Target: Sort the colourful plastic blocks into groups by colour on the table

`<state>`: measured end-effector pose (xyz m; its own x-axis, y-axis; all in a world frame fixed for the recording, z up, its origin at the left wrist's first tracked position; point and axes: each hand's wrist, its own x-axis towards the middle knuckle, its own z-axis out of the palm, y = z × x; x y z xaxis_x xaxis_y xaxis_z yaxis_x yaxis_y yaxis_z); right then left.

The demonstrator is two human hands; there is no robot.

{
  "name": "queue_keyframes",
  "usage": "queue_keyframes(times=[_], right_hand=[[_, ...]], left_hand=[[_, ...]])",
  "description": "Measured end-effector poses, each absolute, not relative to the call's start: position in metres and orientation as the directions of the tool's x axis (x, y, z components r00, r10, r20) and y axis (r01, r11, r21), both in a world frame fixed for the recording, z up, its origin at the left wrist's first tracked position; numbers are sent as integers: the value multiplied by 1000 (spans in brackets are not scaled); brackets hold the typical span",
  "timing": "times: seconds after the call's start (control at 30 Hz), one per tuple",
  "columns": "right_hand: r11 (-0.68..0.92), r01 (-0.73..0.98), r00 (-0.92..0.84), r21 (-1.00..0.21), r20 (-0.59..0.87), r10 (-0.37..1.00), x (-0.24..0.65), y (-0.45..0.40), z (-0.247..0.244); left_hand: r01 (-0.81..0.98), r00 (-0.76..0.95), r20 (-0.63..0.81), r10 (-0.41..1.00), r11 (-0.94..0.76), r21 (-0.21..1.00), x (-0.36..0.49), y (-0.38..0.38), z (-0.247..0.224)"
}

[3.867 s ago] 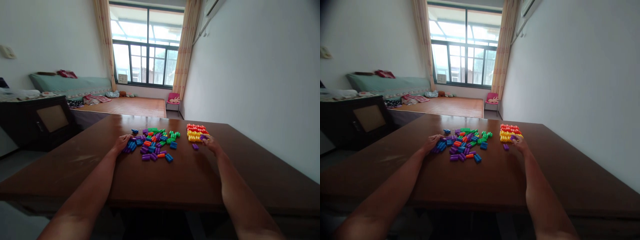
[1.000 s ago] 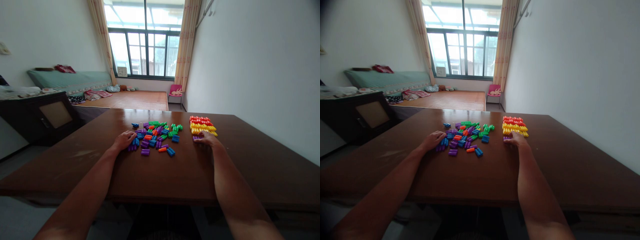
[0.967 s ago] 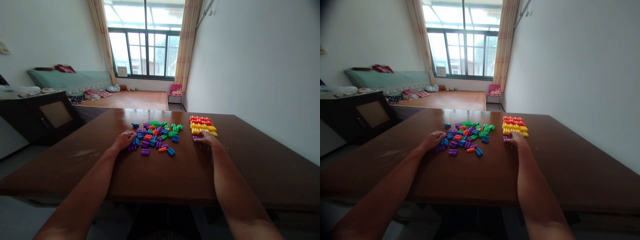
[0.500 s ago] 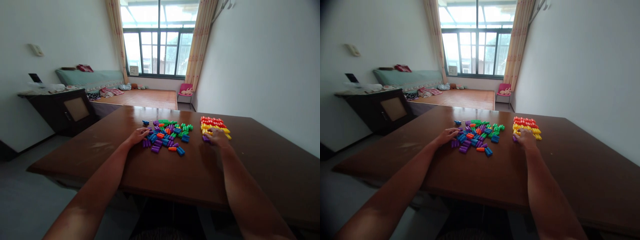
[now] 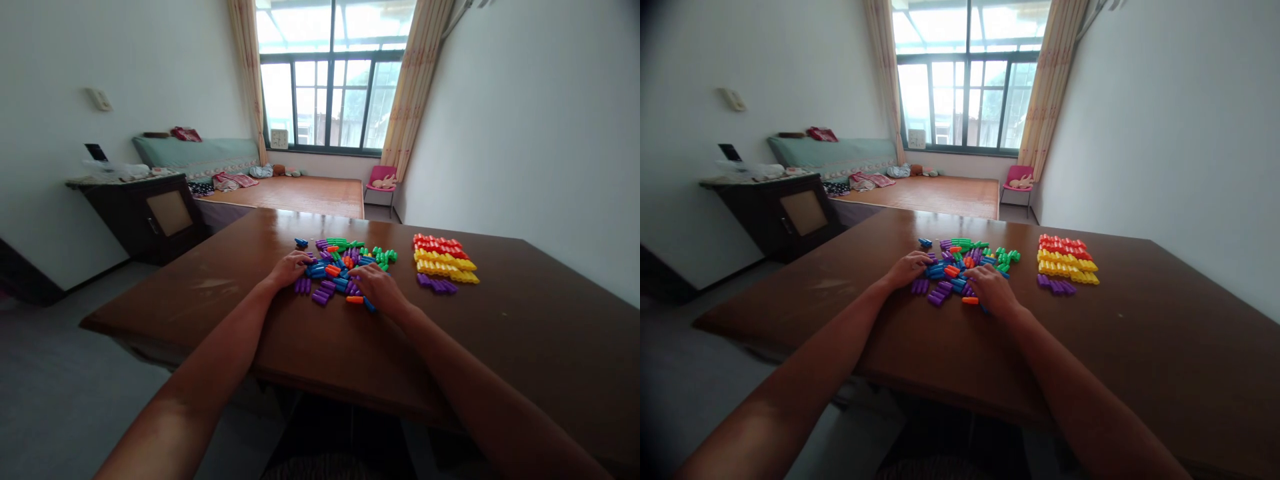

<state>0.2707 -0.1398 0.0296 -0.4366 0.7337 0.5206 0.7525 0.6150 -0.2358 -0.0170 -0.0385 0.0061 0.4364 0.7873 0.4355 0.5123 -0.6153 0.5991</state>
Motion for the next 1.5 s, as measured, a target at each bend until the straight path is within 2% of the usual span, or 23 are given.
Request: queue_keyframes(times=[0.1,0.2,0.27,0.53,0.83,0.97,1.07,1.17,1.23,1.3,1.4,1.5], right_hand=[[676,727,-568,-122,447,691,236,-145,25],[661,749,-590,-46,409,696,216,-146,20],[644,764,-577,-43,403,711,212,-146,19],[665,709,-537,-235,431,725,217,-143,20],[639,739,-552,-214,352,756,225,-147,20],[618,746,-485,-248,433,759,227,-141,20],[589,692,-322,-418,551,770,242,-128,27],[484,608,-89,-629,552,829,290,-111,38],[343,637,46,-691,478,877,337,-103,42],[135,720,183,-681,374,909,386,-99,40],[-186,787,362,-588,196,911,438,-98,30],[-275,815,387,-509,126,913,453,-99,20]], left_hand=[[586,436,439,786,-618,525,-18,-37,6],[605,456,423,783,-621,498,-20,-36,5],[613,460,416,785,-619,491,-21,-34,3],[608,469,429,772,-635,477,-25,-25,-2],[622,485,428,762,-645,444,-28,-24,-3],[614,483,429,763,-645,455,-30,-23,-3],[607,485,433,760,-649,459,-31,-23,-3],[608,485,433,759,-649,457,-30,-23,-3],[610,488,430,760,-649,454,-30,-24,-2],[613,494,426,758,-651,447,-30,-23,-2],[617,501,421,756,-653,439,-30,-23,-2],[621,504,418,756,-654,433,-30,-23,-2]])
